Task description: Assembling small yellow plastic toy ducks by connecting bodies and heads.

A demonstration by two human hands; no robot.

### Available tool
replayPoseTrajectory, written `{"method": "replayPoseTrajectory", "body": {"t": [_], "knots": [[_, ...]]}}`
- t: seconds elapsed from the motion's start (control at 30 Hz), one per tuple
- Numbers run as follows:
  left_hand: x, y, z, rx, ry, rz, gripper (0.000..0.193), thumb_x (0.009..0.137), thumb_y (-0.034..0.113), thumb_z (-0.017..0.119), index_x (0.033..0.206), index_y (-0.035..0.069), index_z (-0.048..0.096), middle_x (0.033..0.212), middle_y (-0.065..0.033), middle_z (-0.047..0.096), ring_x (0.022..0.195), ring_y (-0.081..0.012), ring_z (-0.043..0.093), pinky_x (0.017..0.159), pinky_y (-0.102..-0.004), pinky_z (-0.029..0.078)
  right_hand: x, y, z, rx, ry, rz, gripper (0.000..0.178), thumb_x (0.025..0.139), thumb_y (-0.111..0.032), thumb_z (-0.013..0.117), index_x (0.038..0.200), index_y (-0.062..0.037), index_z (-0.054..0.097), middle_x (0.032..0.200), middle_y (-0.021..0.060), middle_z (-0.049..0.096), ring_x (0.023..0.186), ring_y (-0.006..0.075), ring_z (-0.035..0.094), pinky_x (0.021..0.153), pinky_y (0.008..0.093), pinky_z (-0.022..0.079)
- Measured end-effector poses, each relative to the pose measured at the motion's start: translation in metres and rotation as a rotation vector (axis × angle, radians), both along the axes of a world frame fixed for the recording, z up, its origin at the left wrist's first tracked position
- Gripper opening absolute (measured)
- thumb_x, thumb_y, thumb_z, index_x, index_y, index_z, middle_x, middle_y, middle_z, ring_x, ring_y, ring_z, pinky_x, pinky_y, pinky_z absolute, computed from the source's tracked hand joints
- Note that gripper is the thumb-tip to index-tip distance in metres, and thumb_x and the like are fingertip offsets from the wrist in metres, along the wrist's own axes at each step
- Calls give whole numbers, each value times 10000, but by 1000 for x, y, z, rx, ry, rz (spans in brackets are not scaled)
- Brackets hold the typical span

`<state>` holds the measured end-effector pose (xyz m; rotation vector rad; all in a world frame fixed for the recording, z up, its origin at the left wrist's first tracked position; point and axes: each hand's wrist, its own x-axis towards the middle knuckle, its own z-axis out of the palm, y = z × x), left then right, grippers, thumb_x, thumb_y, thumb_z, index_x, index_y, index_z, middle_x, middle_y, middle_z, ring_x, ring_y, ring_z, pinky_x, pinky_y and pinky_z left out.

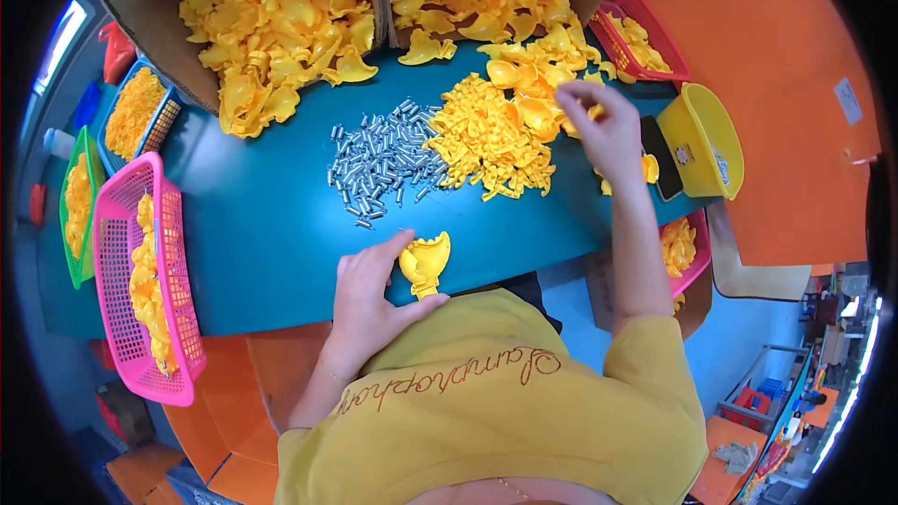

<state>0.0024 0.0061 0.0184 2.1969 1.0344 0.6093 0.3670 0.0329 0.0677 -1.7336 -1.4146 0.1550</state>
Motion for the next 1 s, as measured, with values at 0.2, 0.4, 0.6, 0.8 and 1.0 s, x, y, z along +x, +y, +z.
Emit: {"method": "replayPoseTrajectory", "body": {"t": [0.2, 0.4, 0.6, 0.8, 1.0], "knots": [[3, 0, -9, 123, -48, 19, 914, 637, 397, 994, 1420, 95, 631, 1063, -13, 683, 782, -181, 537, 830, -345, 425, 9, 115, 2, -38, -260, 223, 221, 947, -190, 764, 1128, -65, 790, 1126, 75, 775, 1011, 213, 698, 873, 354, 560], [1, -2, -8, 104, -60, 38, 907, 638, 399, 1000, 1413, 97, 640, 1067, -16, 697, 792, -178, 544, 832, -342, 439, -53, 185, -17, -341, -881, 463, 243, 928, -210, 694, 1134, -90, 737, 1134, 107, 713, 1185, 336, 623, 950, 474, 566], [3, 2, -4, 38, -84, 48, 876, 620, 376, 1014, 1375, 108, 661, 1036, -6, 685, 791, -170, 543, 804, -325, 448, -56, 146, -1, 21, -344, 406, 334, 965, -167, 745, 1284, -90, 685, 931, 109, 723, 843, 219, 704, 784, 374, 552], [0, 5, 0, -36, -107, 55, 843, 636, 344, 996, 1368, 115, 646, 1052, -19, 696, 815, -192, 595, 819, -345, 439, -106, -50, 4, -417, 892, 557, 835, 940, 40, 749, 1637, -66, 300, 987, 77, 718, 903, 100, 686, 761, 226, 538], [0, 3, -3, 44, -112, 49, 875, 581, 314, 1019, 1360, 135, 661, 1026, 12, 677, 797, -170, 551, 785, -328, 443, -110, -112, -46, -522, 581, 325, 720, 881, -53, 845, 1523, -78, 521, 1145, 64, 706, 942, 117, 664, 772, 214, 503]]}}
